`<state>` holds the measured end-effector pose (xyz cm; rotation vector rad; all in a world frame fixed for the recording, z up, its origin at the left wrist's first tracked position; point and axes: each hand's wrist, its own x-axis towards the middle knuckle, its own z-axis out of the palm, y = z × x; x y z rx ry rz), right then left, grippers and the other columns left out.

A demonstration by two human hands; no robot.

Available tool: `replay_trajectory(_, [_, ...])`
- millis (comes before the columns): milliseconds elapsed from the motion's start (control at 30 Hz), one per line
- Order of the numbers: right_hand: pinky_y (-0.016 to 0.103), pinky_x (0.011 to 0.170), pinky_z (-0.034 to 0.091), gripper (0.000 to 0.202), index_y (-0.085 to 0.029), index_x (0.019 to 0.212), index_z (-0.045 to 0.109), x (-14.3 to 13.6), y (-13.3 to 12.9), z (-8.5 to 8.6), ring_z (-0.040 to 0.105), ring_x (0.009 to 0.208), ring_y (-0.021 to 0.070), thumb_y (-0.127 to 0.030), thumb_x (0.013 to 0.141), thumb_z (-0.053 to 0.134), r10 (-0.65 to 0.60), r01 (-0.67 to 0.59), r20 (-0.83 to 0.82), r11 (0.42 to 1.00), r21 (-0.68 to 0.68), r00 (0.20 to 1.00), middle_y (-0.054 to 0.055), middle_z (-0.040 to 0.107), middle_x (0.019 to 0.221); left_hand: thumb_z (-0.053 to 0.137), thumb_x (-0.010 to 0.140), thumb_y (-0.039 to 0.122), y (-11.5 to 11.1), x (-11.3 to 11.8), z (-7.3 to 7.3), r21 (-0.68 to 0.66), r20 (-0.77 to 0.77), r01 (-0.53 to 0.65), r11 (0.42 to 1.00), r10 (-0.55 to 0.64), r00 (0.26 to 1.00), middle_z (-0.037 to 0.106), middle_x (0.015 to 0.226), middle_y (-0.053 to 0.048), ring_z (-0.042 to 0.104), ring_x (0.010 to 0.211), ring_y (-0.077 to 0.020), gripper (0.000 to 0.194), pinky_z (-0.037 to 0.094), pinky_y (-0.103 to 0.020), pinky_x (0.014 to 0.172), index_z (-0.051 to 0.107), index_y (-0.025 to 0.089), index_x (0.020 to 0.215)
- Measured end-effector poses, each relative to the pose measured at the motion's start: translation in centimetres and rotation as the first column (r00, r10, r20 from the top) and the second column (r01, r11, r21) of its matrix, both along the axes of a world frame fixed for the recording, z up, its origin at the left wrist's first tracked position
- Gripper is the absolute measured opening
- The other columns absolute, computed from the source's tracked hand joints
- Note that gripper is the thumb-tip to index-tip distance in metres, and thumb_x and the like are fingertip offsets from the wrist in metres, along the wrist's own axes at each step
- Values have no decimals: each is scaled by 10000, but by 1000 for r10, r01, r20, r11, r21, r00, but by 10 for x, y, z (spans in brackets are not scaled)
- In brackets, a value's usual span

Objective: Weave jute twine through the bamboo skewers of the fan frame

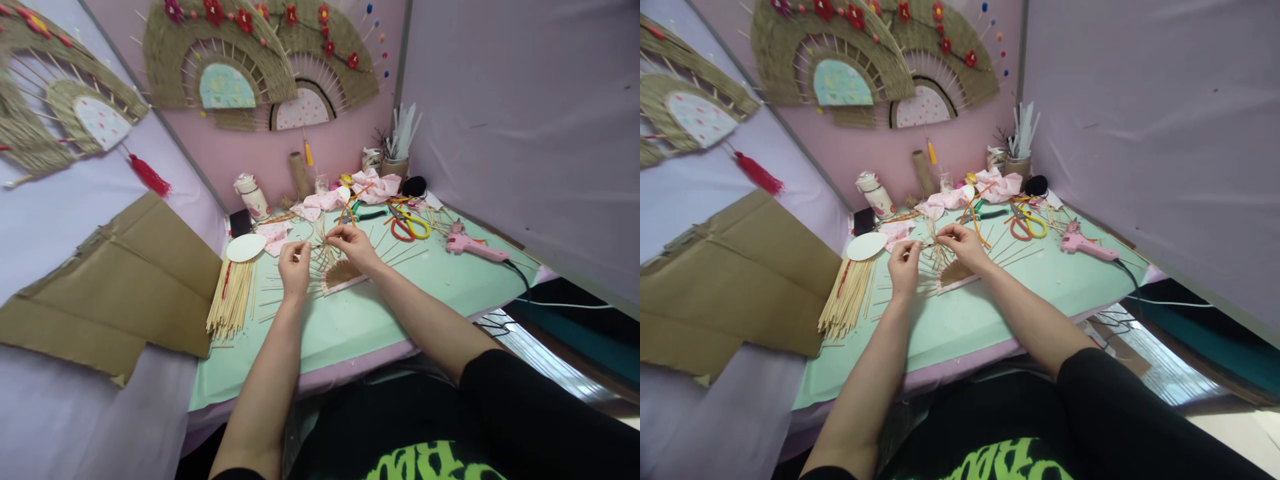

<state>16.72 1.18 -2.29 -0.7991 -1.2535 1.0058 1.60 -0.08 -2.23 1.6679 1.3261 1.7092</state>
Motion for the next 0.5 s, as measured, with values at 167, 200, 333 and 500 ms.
replay_trajectory(167, [269,688,447,155,-165,751,627,-3,-4,1,564,691,125,-301,685,664,49,-51,109,998,21,993,8,620,722,599,758,320,-1,2,-2,-81,-114,60,995,-69,991,602,836,-42,541,846,-152,152,379,-245,652,653,180,778])
replay_trajectory(200, [271,692,450,155,-165,750,628,-3,-5,2,570,696,127,-302,686,663,51,-54,128,998,24,991,10,624,726,600,753,313,-1,2,-2,-87,-105,68,994,-77,991,599,838,-42,541,849,-153,144,380,-246,653,650,179,772])
replay_trajectory(333, [270,689,457,156,-160,743,625,-5,-9,4,581,691,130,-300,686,659,37,-41,182,999,20,983,17,633,727,583,755,307,1,1,-3,-124,-7,139,982,-141,990,595,849,-39,544,830,-145,145,399,-248,675,633,173,781])
replay_trajectory(500, [264,676,452,150,-149,735,622,-6,-11,7,571,676,123,-287,682,645,0,-3,218,1000,12,976,19,629,715,621,713,317,2,3,-4,-186,64,200,962,-192,979,590,810,-24,533,787,-133,162,408,-244,691,608,166,770])
